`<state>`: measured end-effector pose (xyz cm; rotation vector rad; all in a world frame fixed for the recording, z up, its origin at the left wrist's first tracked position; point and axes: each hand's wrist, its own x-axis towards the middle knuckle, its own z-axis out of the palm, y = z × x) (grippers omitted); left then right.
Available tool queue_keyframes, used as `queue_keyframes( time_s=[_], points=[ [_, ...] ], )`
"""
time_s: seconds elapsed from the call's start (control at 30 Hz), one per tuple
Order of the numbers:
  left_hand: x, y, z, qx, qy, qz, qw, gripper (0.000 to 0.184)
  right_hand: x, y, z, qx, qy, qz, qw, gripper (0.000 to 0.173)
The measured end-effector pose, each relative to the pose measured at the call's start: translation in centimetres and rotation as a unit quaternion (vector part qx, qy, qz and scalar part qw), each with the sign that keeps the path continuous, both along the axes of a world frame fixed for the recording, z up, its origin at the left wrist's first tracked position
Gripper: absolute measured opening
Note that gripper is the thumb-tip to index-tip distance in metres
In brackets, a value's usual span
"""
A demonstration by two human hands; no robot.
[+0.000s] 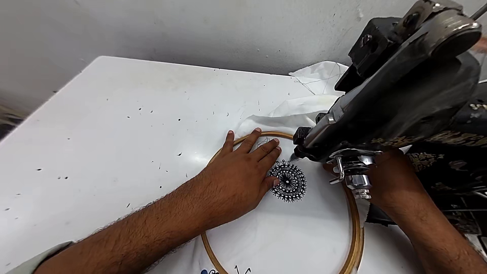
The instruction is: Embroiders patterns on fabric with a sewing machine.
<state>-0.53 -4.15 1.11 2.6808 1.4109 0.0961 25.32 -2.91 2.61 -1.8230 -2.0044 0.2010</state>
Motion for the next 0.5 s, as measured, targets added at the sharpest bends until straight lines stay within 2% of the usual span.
queue_keyframes(
  time_s=[0.5],
  points=[
    [0.23, 0.15, -0.15, 0.004, -0.009, 0.005, 1.0, 0.06, 0.54, 0.58, -0.25, 0.003, 0.013, 0.013, 1.0, 0.019]
  ],
)
